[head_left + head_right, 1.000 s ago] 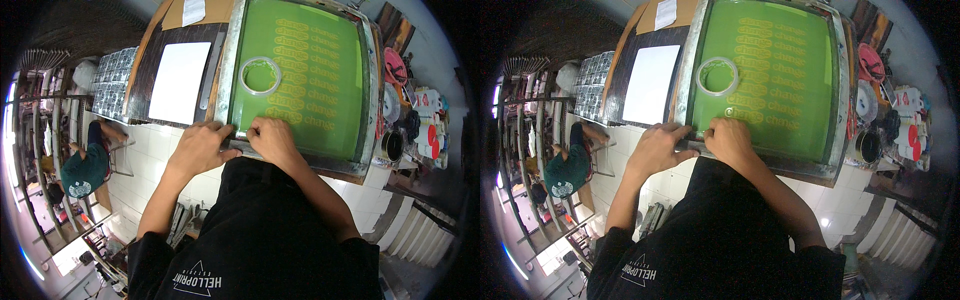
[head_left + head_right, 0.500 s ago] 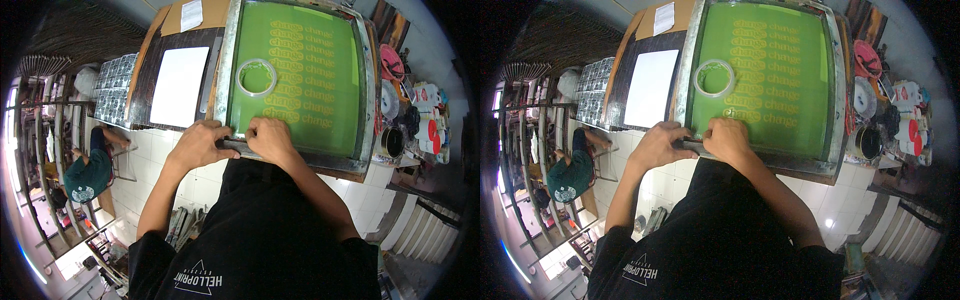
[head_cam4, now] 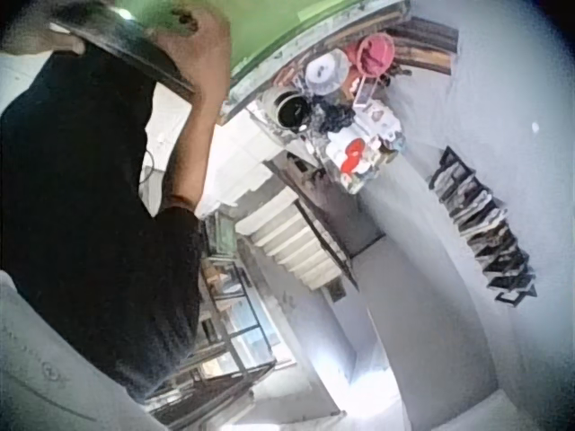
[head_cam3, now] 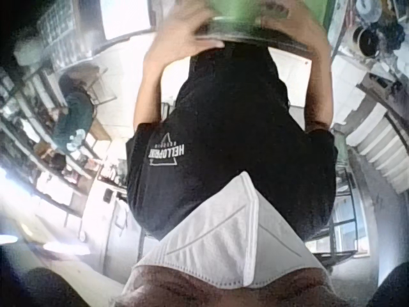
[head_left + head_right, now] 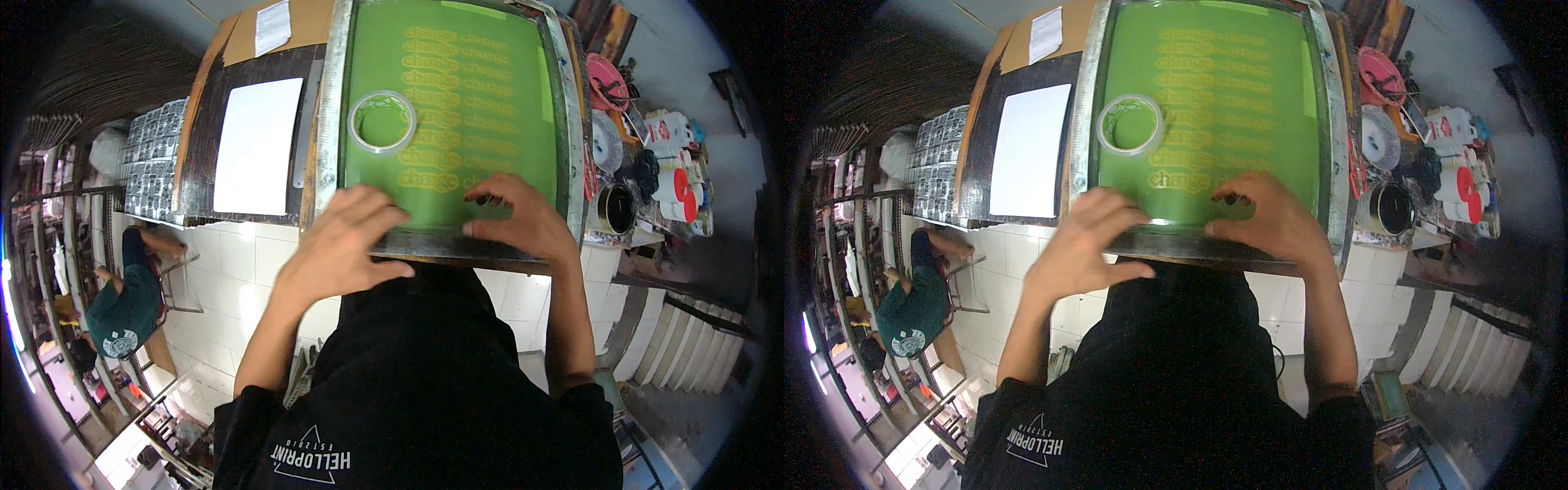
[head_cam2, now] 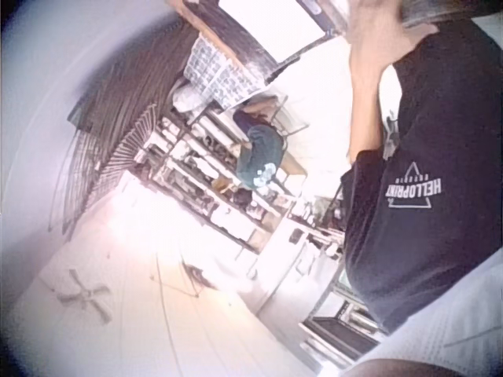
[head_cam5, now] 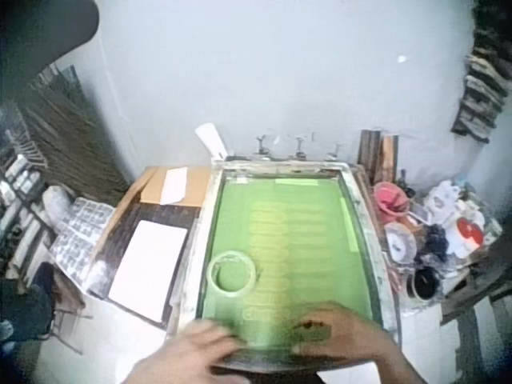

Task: The person applies clear adhesive tape to the edges of a screen printing frame, using shears to cut the tape and pressing it down by hand along the interior border of the mesh.

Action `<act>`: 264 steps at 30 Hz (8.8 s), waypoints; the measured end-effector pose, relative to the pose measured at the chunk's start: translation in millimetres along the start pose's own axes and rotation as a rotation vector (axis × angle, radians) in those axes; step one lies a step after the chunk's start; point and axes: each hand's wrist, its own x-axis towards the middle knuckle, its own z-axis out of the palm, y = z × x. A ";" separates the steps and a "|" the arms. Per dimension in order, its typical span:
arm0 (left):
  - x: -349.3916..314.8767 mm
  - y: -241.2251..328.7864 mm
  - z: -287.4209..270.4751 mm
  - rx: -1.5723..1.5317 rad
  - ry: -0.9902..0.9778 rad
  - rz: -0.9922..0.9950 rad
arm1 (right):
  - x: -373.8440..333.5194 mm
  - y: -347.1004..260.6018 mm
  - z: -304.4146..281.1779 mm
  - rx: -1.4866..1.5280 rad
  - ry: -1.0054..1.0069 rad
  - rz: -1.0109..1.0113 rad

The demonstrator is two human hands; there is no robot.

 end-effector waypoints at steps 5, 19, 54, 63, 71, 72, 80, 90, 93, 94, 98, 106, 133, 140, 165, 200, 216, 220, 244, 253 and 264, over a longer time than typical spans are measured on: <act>36.7 5.8 41.6 -0.027 -0.140 0.022 | -8.7 3.6 20.1 -0.234 -0.110 -0.046; 29.7 -6.1 55.8 0.254 -0.202 -0.008 | -13.6 4.1 30.9 -0.755 -0.096 -0.219; -57.1 -39.5 -11.8 0.299 -0.078 -0.302 | 67.9 -49.7 137.9 -0.143 -0.145 -0.493; -35.5 -26.4 -31.0 0.270 0.114 -0.254 | 8.5 -27.6 48.1 0.114 0.380 -0.334; 21.9 18.2 48.9 -0.332 0.021 -0.148 | -124.6 95.2 -9.0 0.087 1.005 0.208; 32.6 24.7 63.8 -0.376 0.030 -0.107 | -128.4 100.6 -2.1 0.125 1.028 0.235; 107.1 68.8 130.8 -0.022 -0.203 0.079 | -91.9 114.7 59.8 0.120 1.189 0.223; 138.9 81.5 184.0 -0.115 -0.223 0.152 | -92.1 118.3 60.8 0.307 1.176 0.171; 140.7 81.5 187.2 -0.156 -0.164 0.173 | -92.1 117.3 59.6 0.359 1.139 0.145; 139.9 80.6 186.2 -0.176 -0.150 0.180 | -92.7 117.5 59.0 0.347 1.131 0.153; 134.9 82.2 174.0 -0.500 0.168 0.304 | -97.4 121.0 56.8 0.338 1.101 0.184; 95.8 48.7 52.5 -2.055 -0.191 0.010 | -96.5 124.9 59.2 0.313 1.131 0.184; 76.6 -41.4 19.1 0.359 0.321 -0.051 | -97.6 117.4 57.0 0.227 1.087 0.185; 88.2 -56.1 33.5 0.181 0.350 -0.077 | -96.0 115.2 55.3 0.213 1.090 0.163; 12.6 30.2 29.8 -0.843 -0.054 -0.274 | -57.2 -40.1 33.5 0.425 0.577 -0.108; -0.8 25.2 -51.9 0.170 -0.300 -0.472 | -108.3 73.7 37.2 0.063 1.105 0.462; -12.1 12.4 -58.9 0.115 -0.322 -0.178 | -0.2 167.0 -94.8 -0.489 0.827 0.292; -14.6 6.0 -60.2 0.122 -0.380 -0.172 | -21.5 163.4 -102.1 -0.261 0.956 0.426; 5.6 10.2 -47.0 0.401 -0.504 -0.051 | -83.9 -115.4 194.2 -0.056 0.403 0.399; 5.5 15.4 -43.5 0.415 -0.485 -0.075 | -73.4 -110.4 202.3 -0.094 0.462 0.368; 7.2 17.0 -44.7 0.401 -0.490 -0.115 | -71.0 -125.8 195.8 -0.083 0.379 0.448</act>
